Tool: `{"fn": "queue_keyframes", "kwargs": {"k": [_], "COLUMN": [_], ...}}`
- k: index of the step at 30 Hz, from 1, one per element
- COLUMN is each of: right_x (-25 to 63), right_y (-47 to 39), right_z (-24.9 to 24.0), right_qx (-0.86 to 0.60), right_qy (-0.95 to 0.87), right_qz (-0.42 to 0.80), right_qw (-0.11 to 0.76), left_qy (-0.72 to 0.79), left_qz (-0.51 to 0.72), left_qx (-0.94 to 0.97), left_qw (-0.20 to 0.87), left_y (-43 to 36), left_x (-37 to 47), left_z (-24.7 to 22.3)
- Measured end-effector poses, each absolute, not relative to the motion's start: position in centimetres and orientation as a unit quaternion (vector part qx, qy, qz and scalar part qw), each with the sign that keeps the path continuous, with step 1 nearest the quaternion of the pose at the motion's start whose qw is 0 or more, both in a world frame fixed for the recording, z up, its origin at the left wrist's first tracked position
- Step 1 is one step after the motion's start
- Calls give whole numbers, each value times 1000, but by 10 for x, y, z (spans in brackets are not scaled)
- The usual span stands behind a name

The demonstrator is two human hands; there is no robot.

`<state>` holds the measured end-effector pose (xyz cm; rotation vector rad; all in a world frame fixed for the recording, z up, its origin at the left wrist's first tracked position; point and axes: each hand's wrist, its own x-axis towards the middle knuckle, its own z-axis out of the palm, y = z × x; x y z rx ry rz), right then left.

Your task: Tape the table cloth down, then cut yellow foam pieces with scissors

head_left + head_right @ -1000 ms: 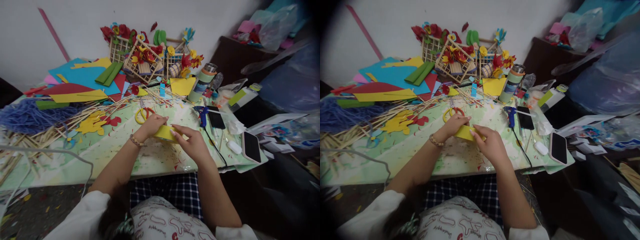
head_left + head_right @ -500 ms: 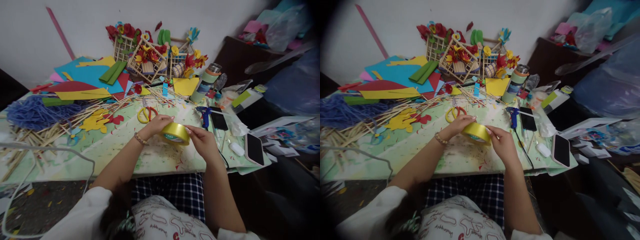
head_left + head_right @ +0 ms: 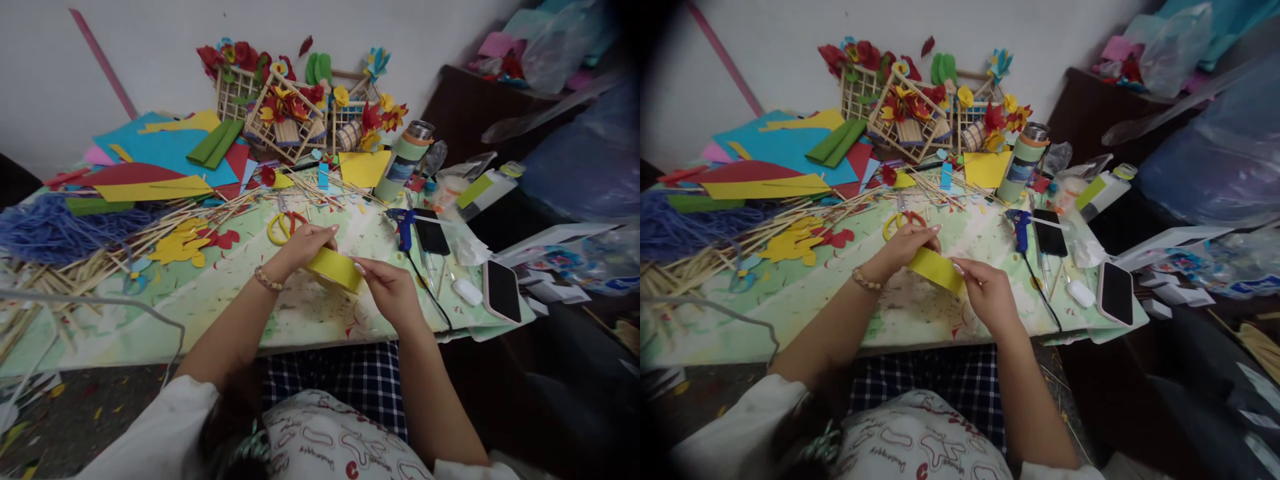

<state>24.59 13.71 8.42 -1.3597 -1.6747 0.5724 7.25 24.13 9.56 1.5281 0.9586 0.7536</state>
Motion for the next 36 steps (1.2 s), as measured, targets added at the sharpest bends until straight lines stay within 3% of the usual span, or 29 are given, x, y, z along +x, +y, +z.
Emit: {"fn": "queue_keyframes", "kwargs": {"k": [6, 16, 27, 31, 36], "right_x": [244, 245, 241, 237, 228], "right_y": [142, 134, 134, 135, 145], "right_z": [81, 92, 97, 93, 80], "right_qx": [-576, -578, -577, -575, -550], "right_qy": [-642, -655, -690, -660, -524], "right_qz": [214, 233, 151, 217, 379], "right_qw": [458, 429, 410, 432, 528], "left_qy": [367, 393, 393, 385, 382], "left_qz": [348, 327, 329, 340, 342], "left_qx": [538, 620, 639, 642, 638], "left_qw": [675, 595, 573, 568, 574], "left_y": [252, 246, 245, 247, 248], "left_x": [73, 77, 77, 77, 77], "left_z": [85, 88, 88, 86, 84]}}
